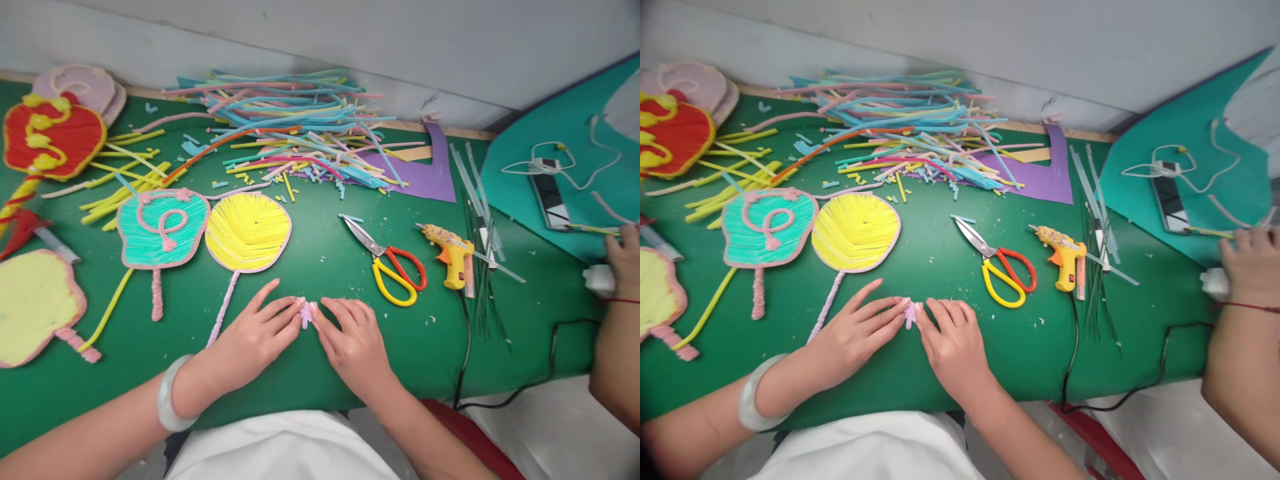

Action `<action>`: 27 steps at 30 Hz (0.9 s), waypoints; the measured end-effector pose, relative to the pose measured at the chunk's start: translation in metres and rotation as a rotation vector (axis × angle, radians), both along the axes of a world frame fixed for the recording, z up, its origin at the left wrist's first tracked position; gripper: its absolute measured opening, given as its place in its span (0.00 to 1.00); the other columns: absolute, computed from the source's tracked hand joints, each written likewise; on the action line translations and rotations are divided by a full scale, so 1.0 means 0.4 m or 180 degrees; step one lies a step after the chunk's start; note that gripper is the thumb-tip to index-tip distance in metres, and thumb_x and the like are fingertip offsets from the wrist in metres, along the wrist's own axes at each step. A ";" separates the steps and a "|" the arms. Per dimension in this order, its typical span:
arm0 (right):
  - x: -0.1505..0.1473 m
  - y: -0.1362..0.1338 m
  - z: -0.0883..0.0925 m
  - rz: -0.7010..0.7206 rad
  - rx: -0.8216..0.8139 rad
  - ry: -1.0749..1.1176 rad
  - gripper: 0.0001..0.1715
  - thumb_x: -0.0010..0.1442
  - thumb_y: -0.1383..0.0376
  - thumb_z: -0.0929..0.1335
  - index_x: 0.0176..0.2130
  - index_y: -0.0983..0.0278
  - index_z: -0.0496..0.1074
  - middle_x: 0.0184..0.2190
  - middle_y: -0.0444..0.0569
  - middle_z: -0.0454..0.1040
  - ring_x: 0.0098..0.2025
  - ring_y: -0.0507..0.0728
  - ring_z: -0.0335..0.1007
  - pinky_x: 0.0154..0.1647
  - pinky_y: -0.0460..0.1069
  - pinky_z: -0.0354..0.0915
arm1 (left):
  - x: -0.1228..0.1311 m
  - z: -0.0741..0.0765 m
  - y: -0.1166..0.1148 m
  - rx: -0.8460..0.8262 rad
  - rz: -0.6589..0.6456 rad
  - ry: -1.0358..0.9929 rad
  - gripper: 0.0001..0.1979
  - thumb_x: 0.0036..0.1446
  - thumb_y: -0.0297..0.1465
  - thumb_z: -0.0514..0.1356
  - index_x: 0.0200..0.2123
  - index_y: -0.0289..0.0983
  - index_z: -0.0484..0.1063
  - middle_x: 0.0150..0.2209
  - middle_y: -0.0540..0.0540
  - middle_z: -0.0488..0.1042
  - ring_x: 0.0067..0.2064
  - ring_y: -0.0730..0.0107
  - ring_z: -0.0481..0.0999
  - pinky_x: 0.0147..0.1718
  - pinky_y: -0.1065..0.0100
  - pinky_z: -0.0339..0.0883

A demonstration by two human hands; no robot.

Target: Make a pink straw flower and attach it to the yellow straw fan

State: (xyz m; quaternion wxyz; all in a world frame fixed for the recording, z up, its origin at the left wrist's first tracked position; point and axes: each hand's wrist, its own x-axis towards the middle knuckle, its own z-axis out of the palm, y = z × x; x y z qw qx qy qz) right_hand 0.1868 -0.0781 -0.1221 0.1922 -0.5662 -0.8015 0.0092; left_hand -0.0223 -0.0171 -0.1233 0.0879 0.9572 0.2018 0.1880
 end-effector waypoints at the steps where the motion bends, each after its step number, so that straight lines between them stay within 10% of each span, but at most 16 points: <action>1: 0.000 0.000 0.000 0.0005 0.0002 0.0000 0.14 0.65 0.69 0.66 0.50 0.61 0.74 0.46 0.50 0.78 0.47 0.58 0.69 0.51 0.56 0.59 | 0.000 0.001 0.000 0.0018 -0.0010 0.0016 0.15 0.64 0.19 0.50 0.51 0.30 0.70 0.52 0.37 0.76 0.55 0.57 0.73 0.64 0.41 0.53; 27: 0.001 -0.005 -0.003 -0.0003 0.0011 -0.0052 0.14 0.66 0.68 0.66 0.50 0.61 0.75 0.46 0.50 0.78 0.47 0.58 0.68 0.51 0.55 0.59 | -0.004 0.002 0.000 0.0353 -0.0128 0.0233 0.16 0.64 0.20 0.51 0.52 0.29 0.70 0.53 0.35 0.75 0.56 0.55 0.71 0.64 0.41 0.50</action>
